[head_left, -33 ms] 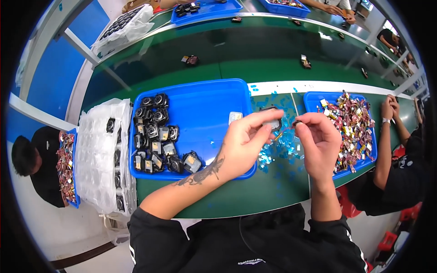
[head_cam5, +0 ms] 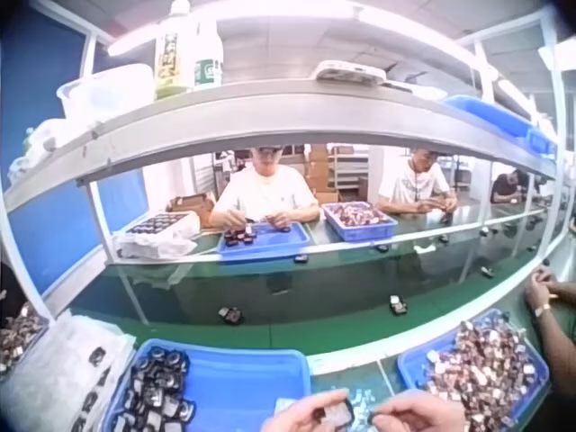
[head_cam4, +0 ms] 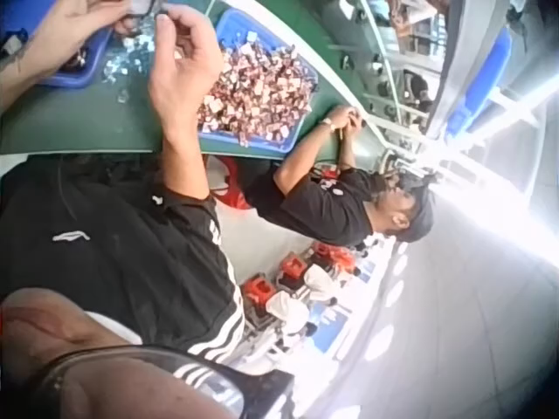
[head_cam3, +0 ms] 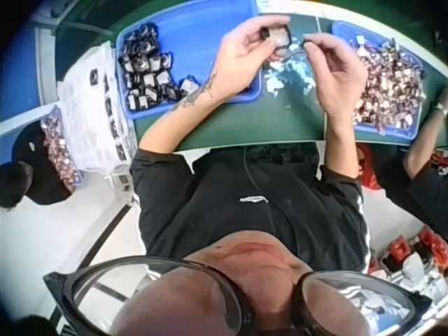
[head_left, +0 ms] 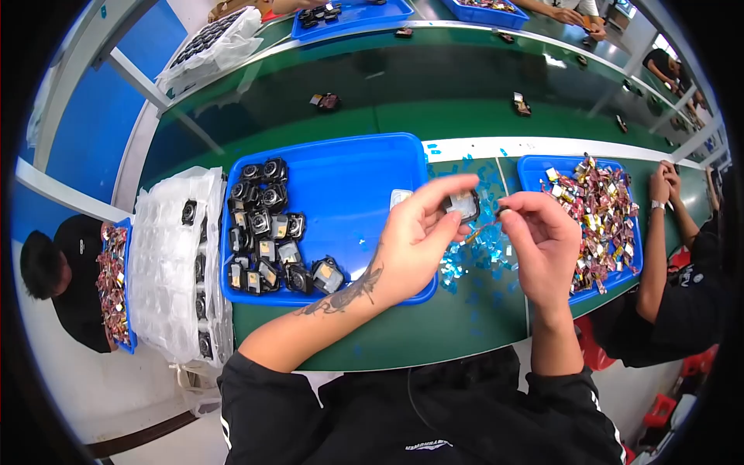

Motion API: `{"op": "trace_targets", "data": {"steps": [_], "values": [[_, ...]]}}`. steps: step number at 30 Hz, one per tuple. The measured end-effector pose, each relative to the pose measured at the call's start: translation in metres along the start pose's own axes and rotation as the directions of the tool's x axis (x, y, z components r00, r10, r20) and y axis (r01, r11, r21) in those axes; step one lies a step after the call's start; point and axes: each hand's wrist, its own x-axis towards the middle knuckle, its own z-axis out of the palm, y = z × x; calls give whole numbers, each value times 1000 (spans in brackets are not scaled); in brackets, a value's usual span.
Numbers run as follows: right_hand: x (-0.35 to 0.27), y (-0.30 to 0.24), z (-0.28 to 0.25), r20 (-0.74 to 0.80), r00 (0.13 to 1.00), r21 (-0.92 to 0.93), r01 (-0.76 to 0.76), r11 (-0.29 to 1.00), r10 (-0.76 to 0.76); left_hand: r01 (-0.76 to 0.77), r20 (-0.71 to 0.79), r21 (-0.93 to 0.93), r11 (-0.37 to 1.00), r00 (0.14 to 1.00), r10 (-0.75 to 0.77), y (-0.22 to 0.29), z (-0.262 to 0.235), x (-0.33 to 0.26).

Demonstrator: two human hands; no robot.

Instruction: Assembling small electronic components at a factory workbench.

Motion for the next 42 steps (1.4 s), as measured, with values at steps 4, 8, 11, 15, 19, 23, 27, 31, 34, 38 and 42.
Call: {"op": "trace_targets", "data": {"steps": [4,8,11,15,19,23,27,31,34,38,42], "values": [[5,-4,10,216,975,-236,103,966,-51,-57,-4,-147,988,998,58,-4,1,-3],[9,-13,18,127,991,-316,77,946,-38,-18,33,-108,994,999,22,0,3,-6],[10,-16,16,183,983,-394,107,913,-36,-28,50,-98,995,998,33,2,5,-7],[10,-17,15,175,984,-383,97,919,-31,-20,58,-76,997,998,24,2,5,-7],[11,-13,15,182,979,-342,146,928,-87,-43,54,-64,997,997,46,0,6,-8],[11,-14,14,181,981,-345,129,930,-69,-38,64,-75,996,997,43,-1,6,-7],[12,-15,14,188,980,-350,125,928,-61,-34,65,-44,998,997,36,-1,7,-8],[14,-11,13,239,948,-443,298,846,-209,-65,96,11,998,993,63,-2,7,-10],[10,-18,8,223,969,-563,217,797,-106,-49,143,33,998,989,44,0,3,-10],[11,-5,5,177,969,-309,220,925,-171,-83,118,-118,990,988,97,6,10,-8],[-7,-9,-5,171,974,59,-159,985,147,-150,-30,-157,976,989,147,10,7,-6]]}}
